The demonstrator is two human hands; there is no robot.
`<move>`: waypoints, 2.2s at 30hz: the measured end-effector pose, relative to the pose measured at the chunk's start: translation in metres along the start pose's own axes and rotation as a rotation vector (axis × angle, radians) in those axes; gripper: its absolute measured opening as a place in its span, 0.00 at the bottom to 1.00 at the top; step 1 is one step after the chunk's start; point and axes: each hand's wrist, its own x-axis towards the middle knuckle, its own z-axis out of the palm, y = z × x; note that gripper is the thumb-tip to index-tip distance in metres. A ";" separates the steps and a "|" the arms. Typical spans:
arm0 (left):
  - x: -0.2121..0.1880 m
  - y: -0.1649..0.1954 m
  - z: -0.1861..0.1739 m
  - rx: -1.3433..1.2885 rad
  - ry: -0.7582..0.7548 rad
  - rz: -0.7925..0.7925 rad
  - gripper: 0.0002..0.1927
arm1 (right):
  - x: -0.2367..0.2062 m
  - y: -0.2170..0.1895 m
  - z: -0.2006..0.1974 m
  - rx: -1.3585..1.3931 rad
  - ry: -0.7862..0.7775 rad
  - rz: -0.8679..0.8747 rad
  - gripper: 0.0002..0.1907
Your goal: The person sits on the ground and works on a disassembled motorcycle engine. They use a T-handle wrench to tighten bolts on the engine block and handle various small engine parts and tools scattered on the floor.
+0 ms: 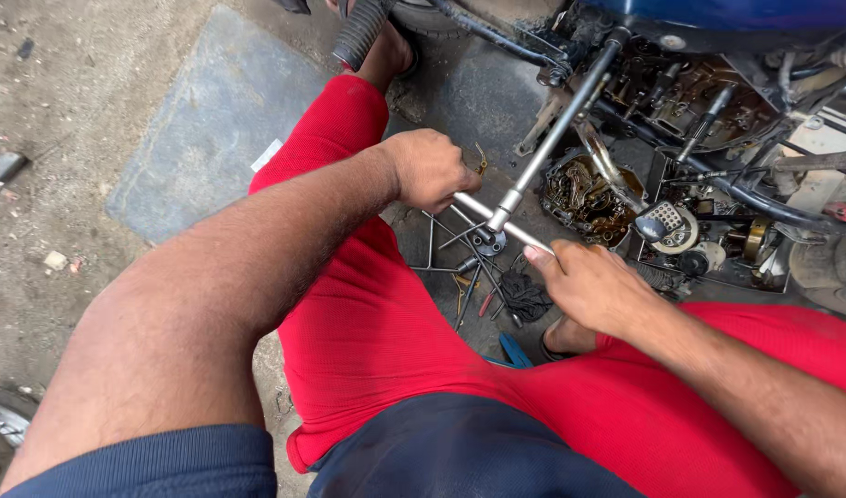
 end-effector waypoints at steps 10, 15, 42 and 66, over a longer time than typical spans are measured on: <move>-0.002 0.003 0.026 -0.133 0.210 -0.088 0.09 | -0.021 -0.013 -0.013 -0.134 0.094 -0.055 0.25; 0.019 0.037 -0.024 -0.672 0.199 -0.413 0.18 | -0.025 -0.002 -0.012 0.055 0.267 -0.170 0.23; 0.102 0.215 -0.009 -0.547 0.301 -0.683 0.24 | -0.123 0.119 0.020 -0.369 0.135 -0.508 0.24; 0.141 0.207 -0.015 -1.214 0.425 -0.594 0.17 | -0.113 0.159 0.010 0.361 0.893 -0.790 0.12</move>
